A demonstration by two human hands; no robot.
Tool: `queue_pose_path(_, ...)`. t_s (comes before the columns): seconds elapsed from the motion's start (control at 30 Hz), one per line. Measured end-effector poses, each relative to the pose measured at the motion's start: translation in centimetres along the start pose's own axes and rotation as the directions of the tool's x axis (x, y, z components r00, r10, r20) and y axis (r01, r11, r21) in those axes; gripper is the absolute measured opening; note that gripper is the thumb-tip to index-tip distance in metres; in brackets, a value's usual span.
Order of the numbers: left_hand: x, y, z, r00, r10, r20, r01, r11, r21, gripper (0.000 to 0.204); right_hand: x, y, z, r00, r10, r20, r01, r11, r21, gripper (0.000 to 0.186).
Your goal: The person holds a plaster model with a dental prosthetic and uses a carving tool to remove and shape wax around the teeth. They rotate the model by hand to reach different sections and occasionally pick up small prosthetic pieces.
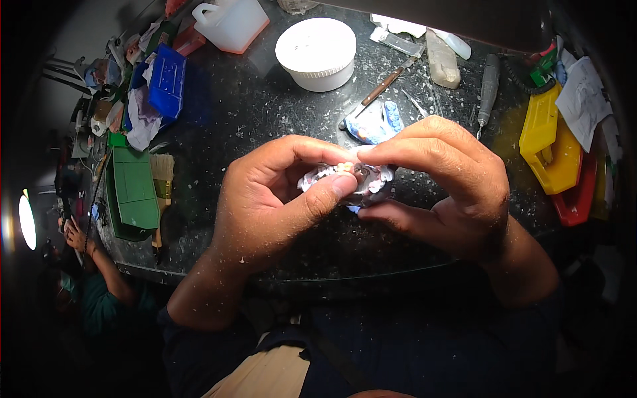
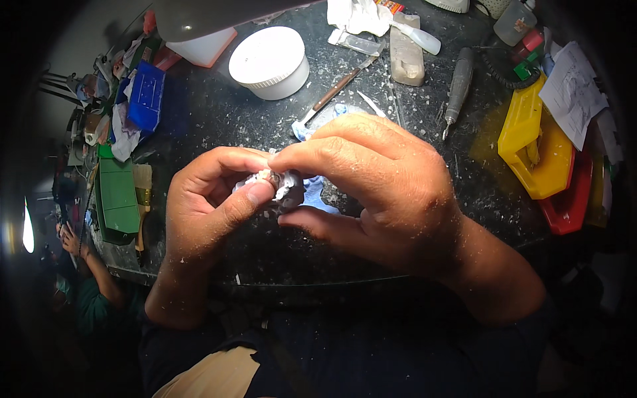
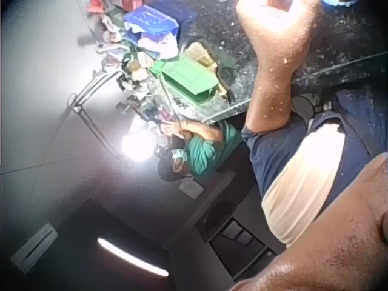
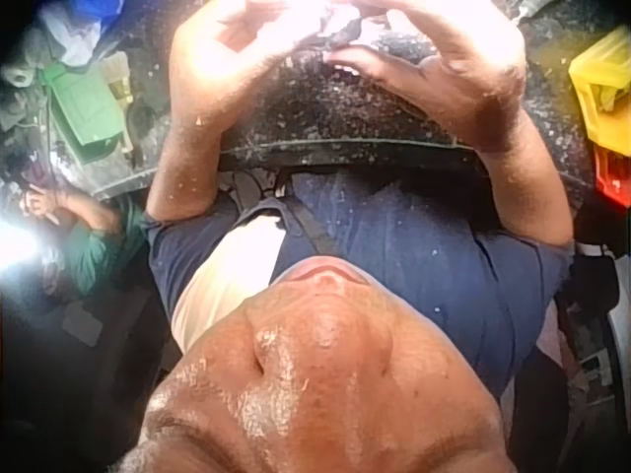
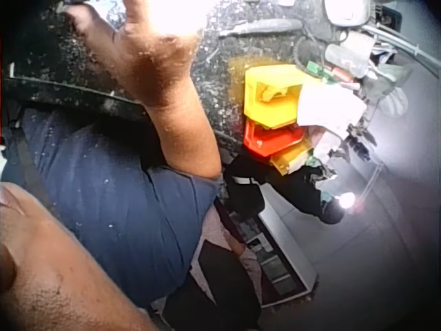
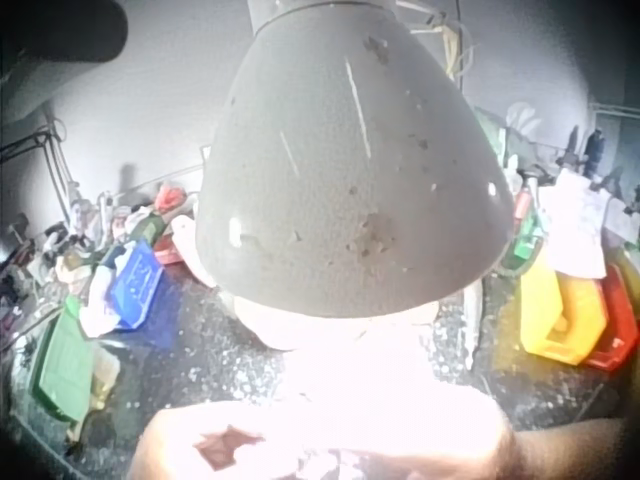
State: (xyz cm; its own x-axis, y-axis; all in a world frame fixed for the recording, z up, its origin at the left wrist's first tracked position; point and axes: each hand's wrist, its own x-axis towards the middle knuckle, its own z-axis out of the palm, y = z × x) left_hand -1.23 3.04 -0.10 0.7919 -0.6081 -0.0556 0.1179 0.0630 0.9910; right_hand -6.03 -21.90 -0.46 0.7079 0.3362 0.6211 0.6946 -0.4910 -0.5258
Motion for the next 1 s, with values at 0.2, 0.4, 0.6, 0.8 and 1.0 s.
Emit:
queue_pose_path(0.2,0.8,-1.5,-0.3,0.975,0.223,-0.027,-0.218,0.969,0.113,0.020,0.2,-0.2,-0.1,0.999,0.018,0.046,-0.014,0.998,-0.068,0.050)
queue_pose_path(0.4,0.9,-1.3,-1.9,0.929,0.360,-0.086,-0.340,0.921,0.189,0.018,0.3,0.8,-1.3,0.971,0.237,0.042,-0.233,0.968,-0.098,0.042)
queue_pose_path(0.6,1.1,-1.4,-2.3,0.893,0.432,-0.129,-0.403,0.893,0.203,0.021,0.1,2.0,-2.1,0.909,0.415,0.031,-0.393,0.880,-0.265,0.033)
queue_pose_path(0.8,1.0,-1.7,-2.2,0.900,0.419,-0.117,-0.395,0.900,0.184,0.020,-0.1,2.5,-2.8,0.886,0.457,0.076,-0.417,0.859,-0.296,0.029)
queue_pose_path(1.0,1.1,-1.6,-2.3,0.904,0.416,-0.102,-0.395,0.901,0.176,0.019,0.0,2.3,-3.6,0.860,0.497,0.113,-0.463,0.855,-0.235,0.030)
